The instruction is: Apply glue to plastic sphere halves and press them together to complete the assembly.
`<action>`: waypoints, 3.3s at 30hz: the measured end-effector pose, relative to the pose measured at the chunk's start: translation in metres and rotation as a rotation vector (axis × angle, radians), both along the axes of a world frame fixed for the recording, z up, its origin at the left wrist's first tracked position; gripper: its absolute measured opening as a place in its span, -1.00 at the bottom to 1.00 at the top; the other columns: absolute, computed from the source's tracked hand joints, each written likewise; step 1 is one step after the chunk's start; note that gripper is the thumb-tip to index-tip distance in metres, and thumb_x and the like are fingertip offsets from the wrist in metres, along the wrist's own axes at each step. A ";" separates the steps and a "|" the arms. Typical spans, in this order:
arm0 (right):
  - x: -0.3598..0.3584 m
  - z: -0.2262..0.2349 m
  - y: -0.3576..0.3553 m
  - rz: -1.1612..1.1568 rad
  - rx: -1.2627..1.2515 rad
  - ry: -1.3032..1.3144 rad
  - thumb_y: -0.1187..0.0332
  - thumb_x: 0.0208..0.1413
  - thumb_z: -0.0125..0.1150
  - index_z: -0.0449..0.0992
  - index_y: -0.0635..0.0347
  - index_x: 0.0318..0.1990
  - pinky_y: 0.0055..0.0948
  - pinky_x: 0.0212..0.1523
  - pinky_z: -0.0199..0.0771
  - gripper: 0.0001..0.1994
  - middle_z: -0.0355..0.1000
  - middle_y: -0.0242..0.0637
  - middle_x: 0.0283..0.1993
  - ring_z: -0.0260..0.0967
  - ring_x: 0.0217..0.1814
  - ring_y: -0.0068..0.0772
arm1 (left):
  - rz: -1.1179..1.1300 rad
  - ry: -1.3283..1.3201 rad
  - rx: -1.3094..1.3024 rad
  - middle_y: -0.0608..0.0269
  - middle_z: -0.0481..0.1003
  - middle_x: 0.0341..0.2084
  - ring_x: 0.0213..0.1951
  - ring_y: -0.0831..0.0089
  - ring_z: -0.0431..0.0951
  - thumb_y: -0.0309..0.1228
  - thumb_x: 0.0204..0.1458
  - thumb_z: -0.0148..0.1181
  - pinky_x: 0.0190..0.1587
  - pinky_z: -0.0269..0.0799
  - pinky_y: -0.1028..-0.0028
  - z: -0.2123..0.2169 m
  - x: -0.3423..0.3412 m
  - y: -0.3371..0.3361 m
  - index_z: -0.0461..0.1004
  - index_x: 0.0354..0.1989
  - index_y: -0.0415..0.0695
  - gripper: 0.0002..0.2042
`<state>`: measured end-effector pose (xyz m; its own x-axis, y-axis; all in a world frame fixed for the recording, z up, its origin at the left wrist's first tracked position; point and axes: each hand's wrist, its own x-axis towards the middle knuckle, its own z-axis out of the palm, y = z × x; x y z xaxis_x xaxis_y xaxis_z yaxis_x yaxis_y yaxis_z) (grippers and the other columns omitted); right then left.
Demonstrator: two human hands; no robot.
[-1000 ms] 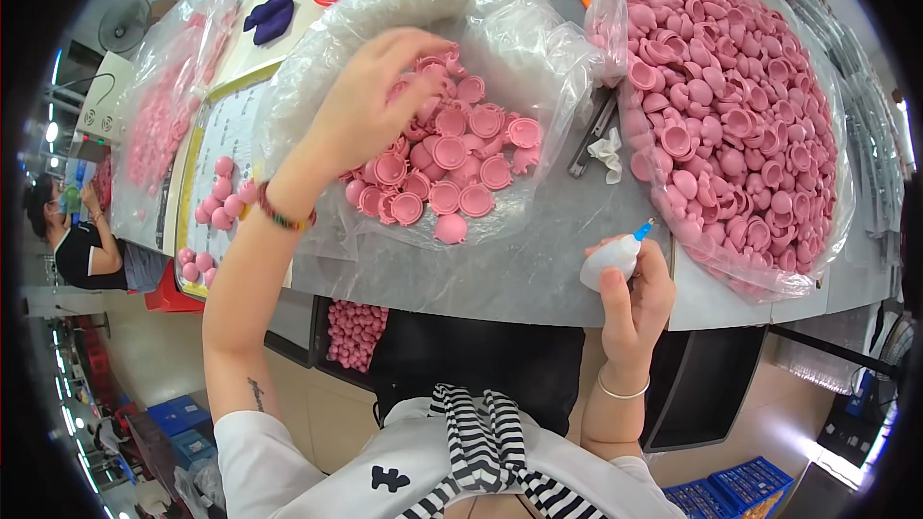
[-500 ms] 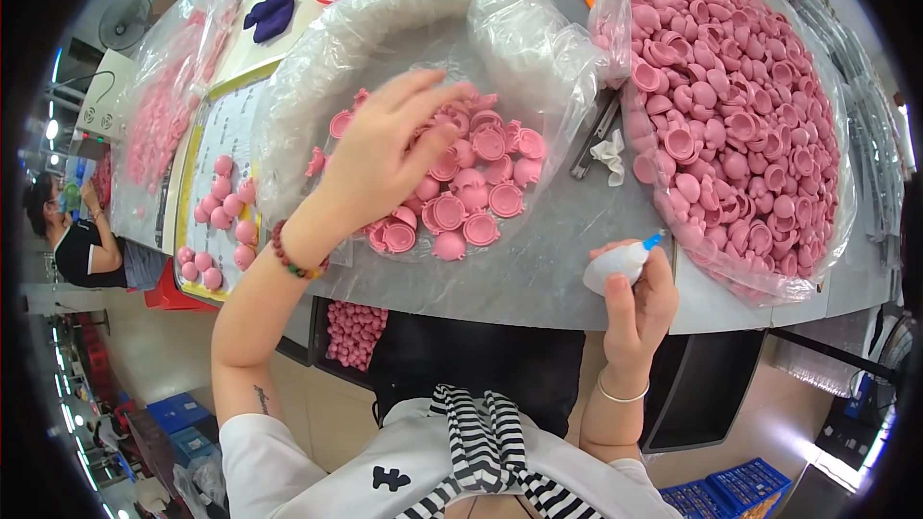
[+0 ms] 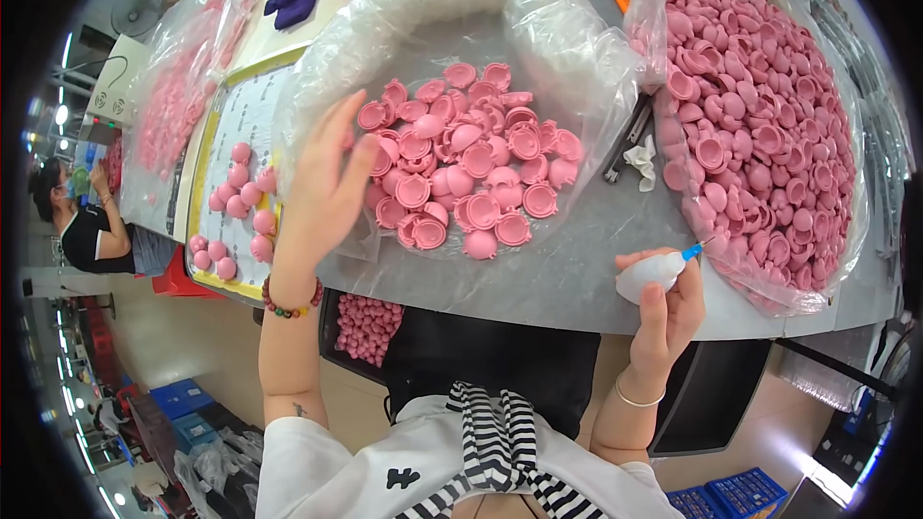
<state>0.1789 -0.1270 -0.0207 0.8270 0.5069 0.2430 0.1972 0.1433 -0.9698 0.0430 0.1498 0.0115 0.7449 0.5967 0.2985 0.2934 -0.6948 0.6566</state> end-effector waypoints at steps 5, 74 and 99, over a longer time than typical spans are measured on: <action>-0.002 0.001 0.002 -0.014 -0.027 -0.020 0.30 -0.01 0.05 0.28 0.36 -0.31 -0.63 -0.33 0.23 -0.74 0.40 -0.19 -0.36 0.25 -0.39 -0.57 | -0.122 0.173 0.193 -0.14 0.13 0.08 0.12 -0.02 0.09 -0.34 0.05 -0.10 0.15 -0.02 0.27 -0.014 0.011 -0.008 0.11 0.07 -0.33 -0.56; -0.044 0.018 0.009 -0.044 0.148 -0.572 -0.15 -0.05 -0.04 0.44 0.41 -0.37 -0.58 -0.75 0.03 -0.39 0.23 -0.38 -0.67 0.13 -0.71 -0.53 | -0.488 -0.512 -1.421 -0.30 0.32 -0.12 -0.16 0.34 0.46 -0.64 -0.18 0.20 -0.10 0.38 0.45 -0.033 -0.014 -0.141 0.20 -0.09 -0.33 -0.57; 0.007 0.008 0.007 -0.365 -0.196 -0.394 0.41 -0.10 0.16 0.34 0.39 -0.22 -0.63 -0.34 0.23 -0.71 0.37 -0.17 -0.24 0.28 -0.30 -0.51 | -0.345 -0.450 -0.288 -0.06 0.47 -0.27 -0.41 0.33 0.54 -0.65 -0.36 0.30 -0.39 0.44 0.54 -0.034 -0.014 -0.127 0.43 -0.21 -0.27 -0.60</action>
<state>0.1861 -0.1200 -0.0122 0.8229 0.2718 0.4989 0.5524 -0.1775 -0.8144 0.0291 0.0223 -0.0225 0.7473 0.4478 0.4909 -0.2644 -0.4775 0.8379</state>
